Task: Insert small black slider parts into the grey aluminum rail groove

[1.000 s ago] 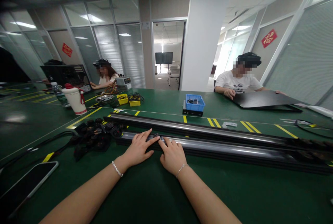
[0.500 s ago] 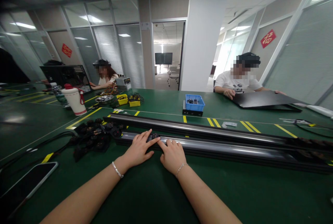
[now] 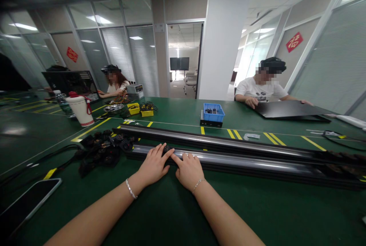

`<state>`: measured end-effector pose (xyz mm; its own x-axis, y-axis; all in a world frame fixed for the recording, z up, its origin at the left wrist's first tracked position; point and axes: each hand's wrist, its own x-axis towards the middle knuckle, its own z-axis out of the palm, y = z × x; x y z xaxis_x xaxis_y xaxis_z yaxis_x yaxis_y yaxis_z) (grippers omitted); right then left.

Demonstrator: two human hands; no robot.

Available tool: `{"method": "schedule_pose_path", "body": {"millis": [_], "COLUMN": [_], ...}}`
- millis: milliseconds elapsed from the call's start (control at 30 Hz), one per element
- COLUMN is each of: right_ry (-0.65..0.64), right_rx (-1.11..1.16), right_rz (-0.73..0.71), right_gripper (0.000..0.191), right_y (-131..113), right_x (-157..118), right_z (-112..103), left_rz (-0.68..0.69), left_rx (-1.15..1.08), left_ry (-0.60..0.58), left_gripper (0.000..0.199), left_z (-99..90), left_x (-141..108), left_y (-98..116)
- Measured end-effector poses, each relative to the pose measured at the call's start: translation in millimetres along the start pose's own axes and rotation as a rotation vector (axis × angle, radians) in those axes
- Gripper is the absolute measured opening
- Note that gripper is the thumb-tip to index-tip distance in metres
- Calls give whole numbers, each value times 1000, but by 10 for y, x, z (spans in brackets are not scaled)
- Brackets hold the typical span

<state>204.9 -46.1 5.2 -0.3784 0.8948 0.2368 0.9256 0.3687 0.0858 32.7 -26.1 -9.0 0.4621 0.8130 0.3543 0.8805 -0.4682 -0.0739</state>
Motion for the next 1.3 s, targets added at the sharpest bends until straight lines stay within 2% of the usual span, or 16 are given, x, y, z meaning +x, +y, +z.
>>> {"method": "schedule_pose_path", "body": {"millis": [133,233,400,633,1133,1300], "right_ry": [56,110,219,182,187,185], "right_rx": [16,60,35,27,15,27], "right_rz": [-10,-3,102,126,124,126], "right_gripper": [55,45,30,31,29,28], "right_y": [-8,10,100,156,151,156], "right_x": [-36,-59,-71,-64,-64,-71], "right_z": [15,55,151,182,168,166], "left_rz": [-9,-18,-44,-119,-199,-201], "left_rx": [40,61,76,90,52,24], "left_ry": [-11,-20,-48,-77,-288,-317], "left_gripper": [63,59,58,60,74,75], "left_z": [-11,-18,-44,-68,-214,-245], "left_x": [-1,0,3,-10,-4,-3], "left_y": [18,29,64,90,2,-32]}}
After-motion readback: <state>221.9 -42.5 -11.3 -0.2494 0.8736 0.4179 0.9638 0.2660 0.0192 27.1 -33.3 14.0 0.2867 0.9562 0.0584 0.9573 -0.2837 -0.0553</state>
